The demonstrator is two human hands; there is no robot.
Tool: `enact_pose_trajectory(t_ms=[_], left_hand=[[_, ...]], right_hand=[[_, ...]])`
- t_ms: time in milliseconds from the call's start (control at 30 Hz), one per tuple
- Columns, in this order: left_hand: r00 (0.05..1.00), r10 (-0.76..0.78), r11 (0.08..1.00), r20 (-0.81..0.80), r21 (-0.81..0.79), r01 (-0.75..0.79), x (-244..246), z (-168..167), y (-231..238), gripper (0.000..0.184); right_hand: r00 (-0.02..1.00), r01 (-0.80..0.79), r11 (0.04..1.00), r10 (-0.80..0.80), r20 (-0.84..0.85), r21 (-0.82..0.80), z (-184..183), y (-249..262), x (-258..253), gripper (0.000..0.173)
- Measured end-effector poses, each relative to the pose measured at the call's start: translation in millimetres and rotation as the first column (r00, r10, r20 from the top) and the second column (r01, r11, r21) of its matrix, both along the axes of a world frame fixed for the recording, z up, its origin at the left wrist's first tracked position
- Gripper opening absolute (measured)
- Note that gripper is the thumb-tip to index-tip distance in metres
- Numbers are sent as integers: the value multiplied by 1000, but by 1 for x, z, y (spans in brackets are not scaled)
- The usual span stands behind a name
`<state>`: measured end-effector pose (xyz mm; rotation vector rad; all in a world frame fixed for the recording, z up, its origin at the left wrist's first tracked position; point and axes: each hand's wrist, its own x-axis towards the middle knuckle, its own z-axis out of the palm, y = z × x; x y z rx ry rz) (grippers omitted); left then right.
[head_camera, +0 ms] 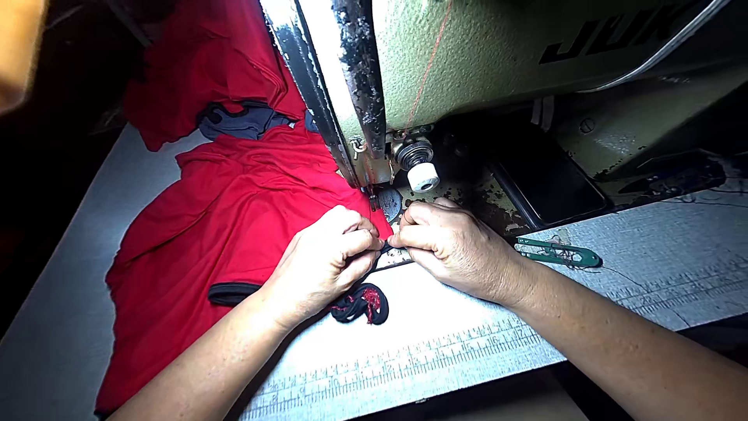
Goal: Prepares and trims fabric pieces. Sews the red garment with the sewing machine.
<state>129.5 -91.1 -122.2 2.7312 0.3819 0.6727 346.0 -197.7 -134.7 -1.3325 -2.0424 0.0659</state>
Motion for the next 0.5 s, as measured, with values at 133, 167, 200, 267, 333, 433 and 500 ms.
enact_pose_trajectory(t_ms=[133,167,200,267,333,433,500], left_hand=[[1000,5,1000,4,-20,-5,-1,-1,2,19],[1000,7,1000,2,-21,-6,-1,-1,2,19],[1000,11,1000,-2,-22,-11,-2,-1,2,19],[1000,21,999,-11,-29,-22,-2,0,3,19],[999,33,999,-12,-21,-33,-1,0,4,20],[999,49,999,-7,6,-49,0,-1,10,20],[998,61,998,-11,21,-61,2,0,15,20]], right_hand=[[986,-8,997,-5,164,77,2,-4,4,24],[982,-4,996,-13,189,91,2,-5,4,23],[979,-1,995,-19,203,101,2,-5,3,23],[976,8,993,-33,213,115,1,-5,1,22],[974,20,991,-49,221,131,0,-5,0,23],[970,58,986,-92,224,156,0,-2,-4,23],[959,105,983,-140,246,151,1,1,-7,24]])
